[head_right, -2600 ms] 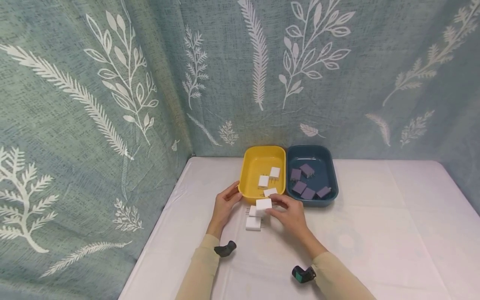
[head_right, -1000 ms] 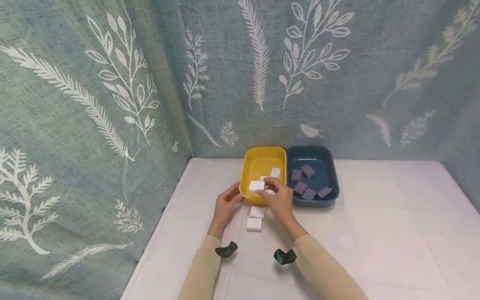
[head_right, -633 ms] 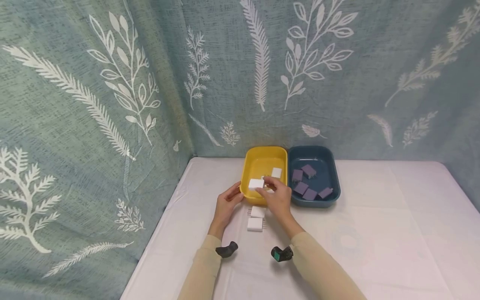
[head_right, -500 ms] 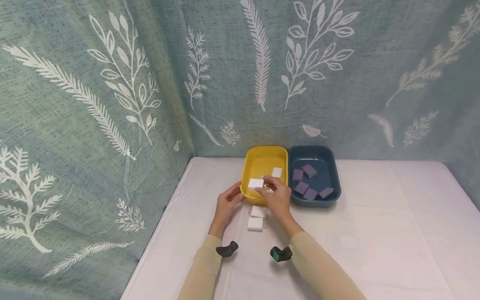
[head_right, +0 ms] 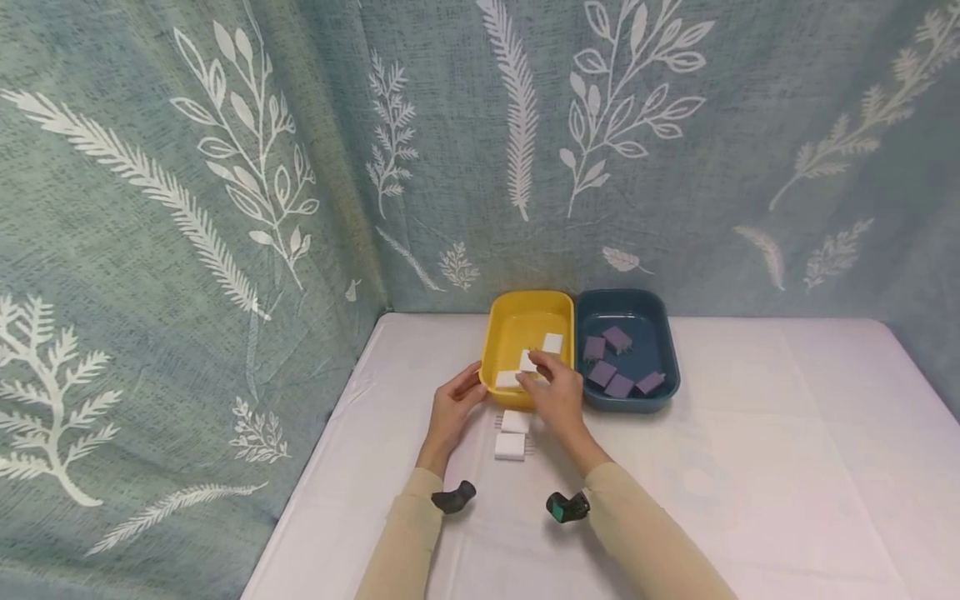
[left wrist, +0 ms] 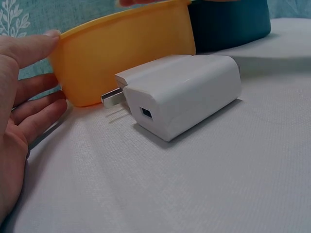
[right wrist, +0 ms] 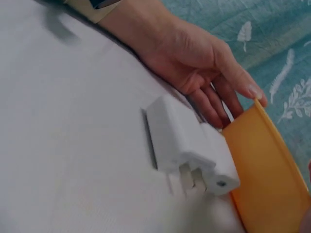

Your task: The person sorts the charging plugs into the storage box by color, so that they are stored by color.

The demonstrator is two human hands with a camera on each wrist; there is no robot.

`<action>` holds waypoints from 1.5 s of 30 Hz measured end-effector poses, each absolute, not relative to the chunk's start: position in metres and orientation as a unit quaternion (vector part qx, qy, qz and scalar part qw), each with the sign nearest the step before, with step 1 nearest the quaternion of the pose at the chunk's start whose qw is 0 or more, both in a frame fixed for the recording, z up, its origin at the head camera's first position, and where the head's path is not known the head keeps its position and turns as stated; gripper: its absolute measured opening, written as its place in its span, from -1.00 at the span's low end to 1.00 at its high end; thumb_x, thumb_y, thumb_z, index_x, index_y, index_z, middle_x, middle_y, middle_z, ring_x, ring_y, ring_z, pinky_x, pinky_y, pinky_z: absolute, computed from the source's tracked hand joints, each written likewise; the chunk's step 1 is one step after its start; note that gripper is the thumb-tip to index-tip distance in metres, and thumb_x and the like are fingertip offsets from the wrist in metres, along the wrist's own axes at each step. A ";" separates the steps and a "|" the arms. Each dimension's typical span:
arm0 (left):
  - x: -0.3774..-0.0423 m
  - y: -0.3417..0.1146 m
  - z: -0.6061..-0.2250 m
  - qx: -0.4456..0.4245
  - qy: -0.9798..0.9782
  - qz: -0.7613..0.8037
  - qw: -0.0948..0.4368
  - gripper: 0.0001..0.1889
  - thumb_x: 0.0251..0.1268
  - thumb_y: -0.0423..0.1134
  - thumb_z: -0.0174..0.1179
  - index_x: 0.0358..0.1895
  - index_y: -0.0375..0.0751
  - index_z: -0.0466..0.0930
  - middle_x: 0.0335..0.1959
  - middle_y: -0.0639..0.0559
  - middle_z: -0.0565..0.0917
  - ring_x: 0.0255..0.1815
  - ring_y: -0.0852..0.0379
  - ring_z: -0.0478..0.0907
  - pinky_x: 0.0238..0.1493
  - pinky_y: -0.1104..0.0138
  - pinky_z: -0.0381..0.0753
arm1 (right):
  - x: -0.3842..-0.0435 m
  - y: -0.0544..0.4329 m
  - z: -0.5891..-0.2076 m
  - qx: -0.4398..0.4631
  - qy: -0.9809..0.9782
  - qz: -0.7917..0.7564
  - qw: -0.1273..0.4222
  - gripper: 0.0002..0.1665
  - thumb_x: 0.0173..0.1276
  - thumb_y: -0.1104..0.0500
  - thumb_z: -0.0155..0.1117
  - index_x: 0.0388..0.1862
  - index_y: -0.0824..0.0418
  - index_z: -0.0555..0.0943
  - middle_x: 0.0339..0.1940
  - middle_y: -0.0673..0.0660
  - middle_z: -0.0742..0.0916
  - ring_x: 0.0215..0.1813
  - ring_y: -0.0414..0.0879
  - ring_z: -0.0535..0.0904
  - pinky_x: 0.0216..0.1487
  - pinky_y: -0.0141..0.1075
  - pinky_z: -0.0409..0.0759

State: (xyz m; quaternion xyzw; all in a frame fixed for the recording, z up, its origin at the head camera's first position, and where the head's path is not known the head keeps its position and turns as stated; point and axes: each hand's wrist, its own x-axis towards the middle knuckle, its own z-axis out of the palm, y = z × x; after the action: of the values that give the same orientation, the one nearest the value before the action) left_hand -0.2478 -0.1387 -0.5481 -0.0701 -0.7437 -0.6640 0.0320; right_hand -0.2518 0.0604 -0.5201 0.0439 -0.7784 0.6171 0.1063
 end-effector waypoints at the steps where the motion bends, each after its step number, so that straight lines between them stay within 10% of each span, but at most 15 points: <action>1: -0.248 -0.139 -0.548 -0.071 -0.743 -0.664 0.033 -0.48 0.31 -0.28 0.26 0.32 -0.26 0.45 0.24 -0.25 0.58 0.26 -0.12 0.55 0.17 0.46 0.58 | -0.251 0.062 -0.521 0.042 -0.773 0.623 0.110 -0.52 0.20 0.27 0.43 0.11 0.37 0.61 0.11 0.30 0.70 0.17 0.16 0.64 0.21 -0.15 0.61; 15: -0.249 -0.139 -0.549 -0.064 -0.743 -0.666 0.030 -0.50 0.30 -0.29 0.27 0.31 -0.22 0.47 0.22 -0.19 0.60 0.26 -0.06 0.56 0.18 0.47 0.57 | -0.247 0.077 -0.527 0.035 -0.766 0.624 0.148 -0.71 0.27 0.25 0.38 -0.04 0.31 0.69 -0.03 0.22 0.77 -0.11 -0.11 0.71 -0.13 -0.67 0.59; 21: -0.250 -0.140 -0.550 -0.061 -0.744 -0.665 0.027 -0.49 0.29 -0.28 0.27 0.32 -0.21 0.47 0.22 -0.18 0.61 0.25 -0.05 0.57 0.16 0.48 0.58 | -0.244 0.081 -0.529 0.034 -0.771 0.620 0.141 -0.75 0.27 0.22 0.39 -0.09 0.28 0.70 -0.05 0.19 0.77 -0.19 -0.38 0.63 -0.15 -0.70 0.56; 45: -0.248 -0.139 -0.548 -0.064 -0.749 -0.659 0.024 -0.48 0.32 -0.28 0.25 0.33 -0.27 0.43 0.24 -0.23 0.58 0.27 -0.08 0.55 0.19 0.47 0.56 | -0.224 0.084 -0.540 0.091 -0.749 0.640 0.145 -0.81 0.18 0.32 0.43 -0.20 0.32 0.71 -0.18 0.27 0.77 -0.28 -0.40 0.62 -0.19 -0.65 0.59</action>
State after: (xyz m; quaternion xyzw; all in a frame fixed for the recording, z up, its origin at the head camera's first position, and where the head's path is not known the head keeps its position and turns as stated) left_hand -0.2484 -0.1387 -0.5477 -0.0644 -0.7486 -0.6594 0.0238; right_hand -0.2243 0.0842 -0.5397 0.0909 -0.7489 0.6402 0.1450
